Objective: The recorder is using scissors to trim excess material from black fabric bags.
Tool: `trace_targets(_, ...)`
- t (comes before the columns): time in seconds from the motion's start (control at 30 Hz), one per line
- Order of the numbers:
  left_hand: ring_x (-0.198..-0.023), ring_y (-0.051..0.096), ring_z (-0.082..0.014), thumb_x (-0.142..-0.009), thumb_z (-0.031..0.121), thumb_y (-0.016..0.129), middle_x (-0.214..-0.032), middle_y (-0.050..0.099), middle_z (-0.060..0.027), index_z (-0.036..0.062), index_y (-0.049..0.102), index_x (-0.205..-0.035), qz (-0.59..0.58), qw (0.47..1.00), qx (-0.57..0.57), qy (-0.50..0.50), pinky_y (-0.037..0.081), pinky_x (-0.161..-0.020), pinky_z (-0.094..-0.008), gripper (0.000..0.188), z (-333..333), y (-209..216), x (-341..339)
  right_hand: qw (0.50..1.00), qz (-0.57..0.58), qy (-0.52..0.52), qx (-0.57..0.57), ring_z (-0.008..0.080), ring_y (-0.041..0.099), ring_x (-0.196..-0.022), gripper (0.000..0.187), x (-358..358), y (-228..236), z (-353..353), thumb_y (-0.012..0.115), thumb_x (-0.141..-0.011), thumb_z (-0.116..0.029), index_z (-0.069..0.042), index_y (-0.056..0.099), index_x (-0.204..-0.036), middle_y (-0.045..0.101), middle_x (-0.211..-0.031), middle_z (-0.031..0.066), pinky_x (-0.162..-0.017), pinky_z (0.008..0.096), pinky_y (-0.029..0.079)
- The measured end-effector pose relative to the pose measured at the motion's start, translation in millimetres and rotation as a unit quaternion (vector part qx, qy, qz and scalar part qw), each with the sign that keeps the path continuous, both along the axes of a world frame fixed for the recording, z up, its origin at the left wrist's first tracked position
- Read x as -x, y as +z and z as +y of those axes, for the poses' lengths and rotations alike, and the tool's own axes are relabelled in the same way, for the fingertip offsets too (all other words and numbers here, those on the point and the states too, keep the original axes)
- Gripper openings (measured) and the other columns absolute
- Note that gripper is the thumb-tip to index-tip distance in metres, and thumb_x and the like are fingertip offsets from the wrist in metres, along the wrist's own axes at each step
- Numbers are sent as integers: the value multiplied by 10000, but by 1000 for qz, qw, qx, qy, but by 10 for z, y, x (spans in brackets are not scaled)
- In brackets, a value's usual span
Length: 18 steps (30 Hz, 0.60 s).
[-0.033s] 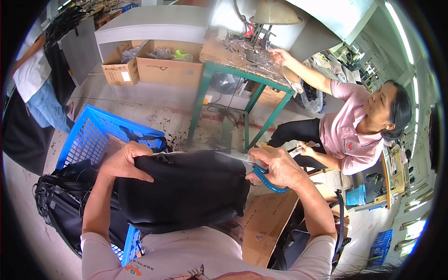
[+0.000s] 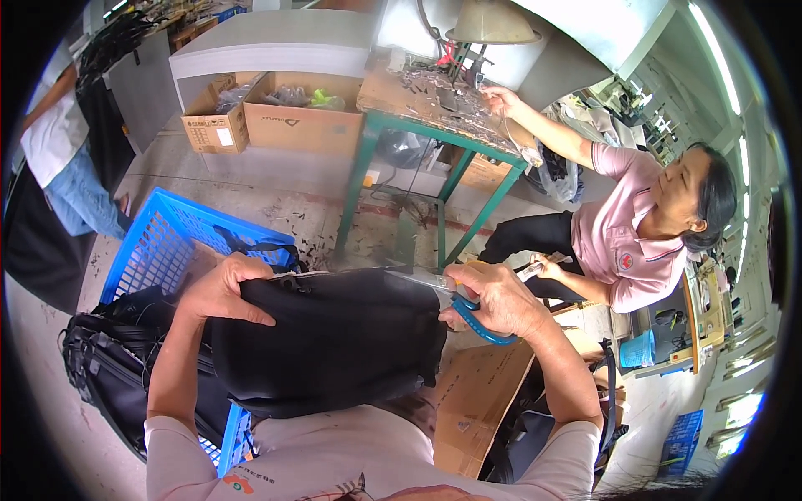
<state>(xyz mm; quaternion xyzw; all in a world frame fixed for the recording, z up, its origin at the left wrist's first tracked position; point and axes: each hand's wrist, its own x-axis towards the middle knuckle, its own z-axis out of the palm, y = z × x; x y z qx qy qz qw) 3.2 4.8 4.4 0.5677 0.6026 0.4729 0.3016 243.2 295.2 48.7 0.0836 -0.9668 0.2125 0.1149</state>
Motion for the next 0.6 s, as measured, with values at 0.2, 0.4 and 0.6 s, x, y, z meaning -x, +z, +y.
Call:
trace_targets(0.2, -581, 485, -139, -535, 5, 787, -607, 511, -44, 8, 559, -665, -25, 1000, 8, 11, 351, -548, -269, 263, 7, 11, -27, 1000, -9, -18, 14, 194, 514, -523, 451, -8, -23, -25, 801, -621, -261, -40, 553, -927, 522, -677, 61, -476, 313, 434)
trace_targets(0.4, -590, 495, -143, -533, 0, 783, -623, 522, -47, 6, 567, -681, -3, 1000, 18, 10, 359, -557, -266, 262, -9, -6, 2, 1000, -17, -23, 8, 199, 529, -528, 469, -6, -16, -24, 802, -618, -266, -37, 559, -949, 524, -657, 73, -486, 314, 442)
trace_targets(0.6, -604, 511, -143, -530, 4, 785, -633, 532, -47, 3, 582, -703, -1, 999, 29, 14, 378, -573, -261, 267, -8, 67, -41, 999, -21, -23, 13, 201, 535, -530, 483, -10, -7, -36, 801, -621, -264, -38, 556, -971, 531, -652, 74, -483, 309, 437)
